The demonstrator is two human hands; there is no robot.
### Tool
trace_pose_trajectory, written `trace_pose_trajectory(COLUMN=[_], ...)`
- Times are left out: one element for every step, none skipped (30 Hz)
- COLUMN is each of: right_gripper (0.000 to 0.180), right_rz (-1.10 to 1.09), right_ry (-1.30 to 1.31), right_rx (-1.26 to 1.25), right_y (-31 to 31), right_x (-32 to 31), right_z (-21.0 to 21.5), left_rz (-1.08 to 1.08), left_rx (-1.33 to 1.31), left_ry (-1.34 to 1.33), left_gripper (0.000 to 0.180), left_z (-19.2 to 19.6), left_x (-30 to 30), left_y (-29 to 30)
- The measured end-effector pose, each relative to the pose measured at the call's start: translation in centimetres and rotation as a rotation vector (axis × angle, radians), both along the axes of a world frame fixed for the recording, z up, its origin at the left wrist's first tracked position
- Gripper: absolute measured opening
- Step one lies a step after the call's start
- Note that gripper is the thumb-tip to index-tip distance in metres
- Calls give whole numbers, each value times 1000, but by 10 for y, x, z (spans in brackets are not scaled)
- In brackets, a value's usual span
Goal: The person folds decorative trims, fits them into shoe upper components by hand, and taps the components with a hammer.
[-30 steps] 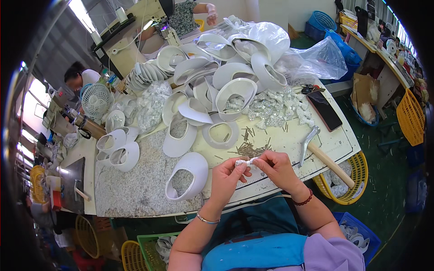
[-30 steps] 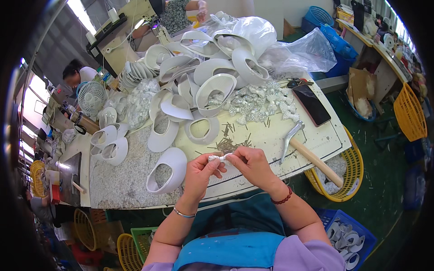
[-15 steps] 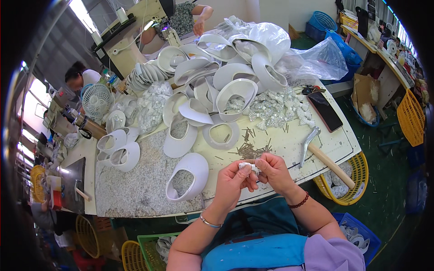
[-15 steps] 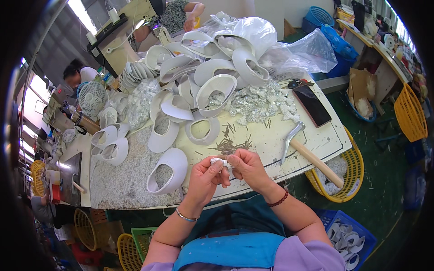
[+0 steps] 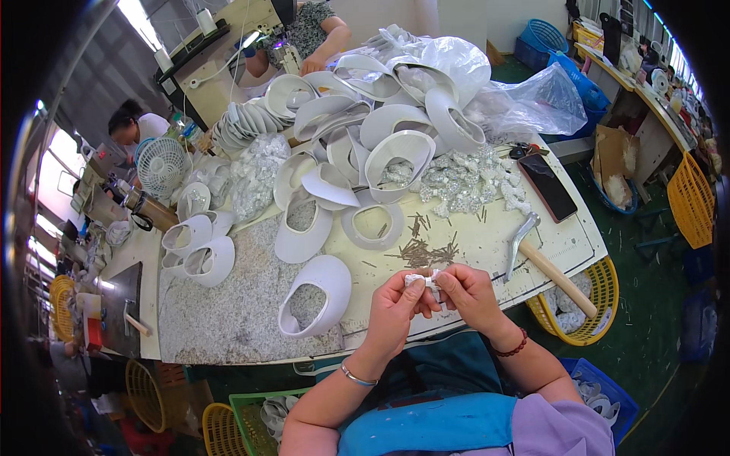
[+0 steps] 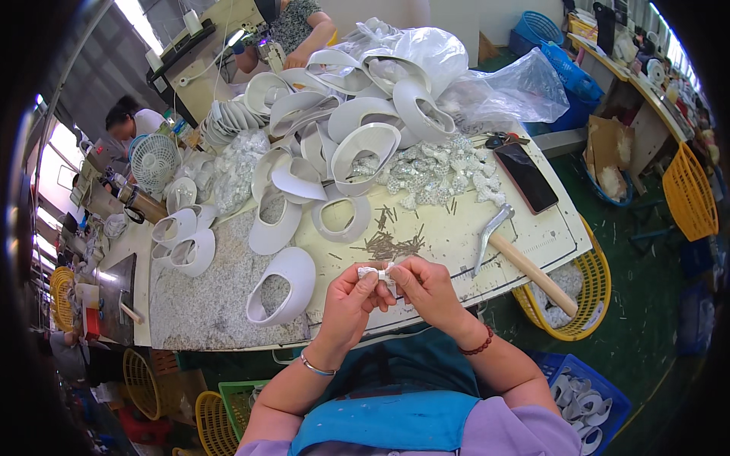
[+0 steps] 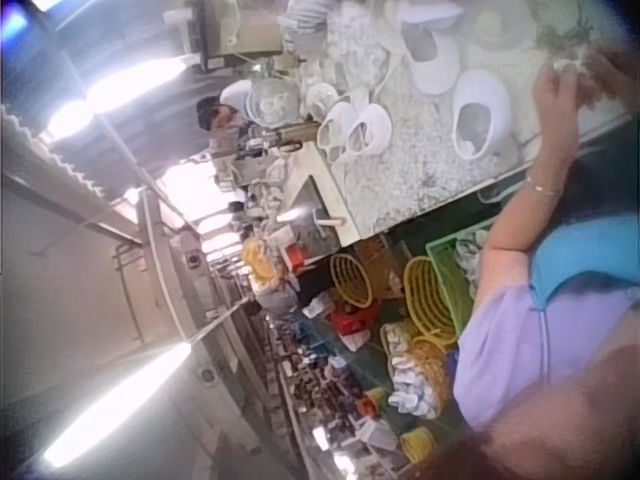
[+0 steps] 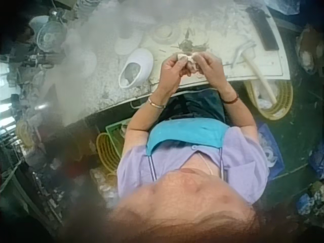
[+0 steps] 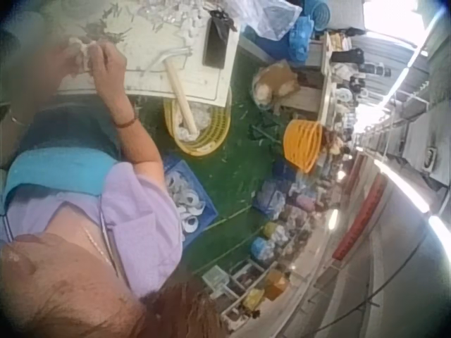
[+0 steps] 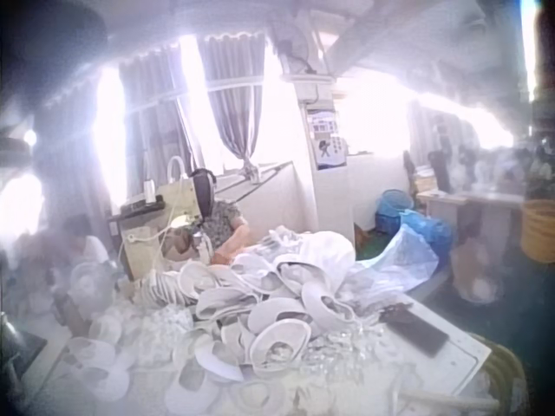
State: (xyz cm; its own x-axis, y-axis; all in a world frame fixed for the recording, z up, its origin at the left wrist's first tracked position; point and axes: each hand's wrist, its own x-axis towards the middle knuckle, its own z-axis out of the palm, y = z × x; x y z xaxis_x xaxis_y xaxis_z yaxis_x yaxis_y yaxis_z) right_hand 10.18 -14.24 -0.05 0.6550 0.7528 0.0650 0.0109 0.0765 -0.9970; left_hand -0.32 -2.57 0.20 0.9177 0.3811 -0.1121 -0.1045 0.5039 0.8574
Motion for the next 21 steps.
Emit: trace_pose_trajectory(right_gripper=[25,24,24,24,24,24,24,24,24,24,24,25,25,25,24,24,23,22,22,20,17], right_rz=[-1,13,28,25,59,94,94,106,117,119,139,159,159,149,138,139,96,51,52,21,-9], right_ry=[0,-5,-9,-10,20,50,49,27,5,7,102,196,197,149,101,102,-111,-325,-324,-471,-618], right_rx=[-3,-21,-39,-40,-19,3,4,15,26,27,55,83,85,87,89,89,51,12,9,-24,-57], right_y=[-2,-4,-5,-7,-8,-8,-7,-6,-6,-5,-5,-5,-4,-3,-3,-3,-3,-3,-3,-2,-2], right_x=[0,1,1,3,4,6,6,7,8,8,8,8,8,8,7,7,7,7,7,7,7], right_z=[2,3,4,4,3,2,-1,-4,-6,-5,-3,-2,-1,0,1,1,2,4,7,12,16], left_rz=[-1,-4,-5,-7,-36,-64,-64,-70,-75,-74,-112,-150,-150,-142,-136,-135,-106,-78,-78,-35,8], left_rx=[-3,8,19,18,-20,-58,-56,-52,-47,-46,-127,-208,-207,-165,-124,-124,-58,7,5,156,308], left_ry=[0,5,11,10,15,20,20,25,31,32,6,-20,-19,-33,-47,-46,-45,-45,-44,-32,-20], left_gripper=[24,25,25,25,26,26,26,27,27,27,28,28,28,28,28,28,27,26,26,26,25], left_z=[0,1,2,3,4,4,5,5,6,6,7,8,8,7,6,4,2,1,0,-1,-1], left_x=[0,0,0,0,0,0,0,0,0,0,0,0,0,0,0,0,0,0,1,2,2], left_y=[0,0,0,2,3,4,4,4,4,5,6,7,7,7,7,5,4,3,2,1,0])
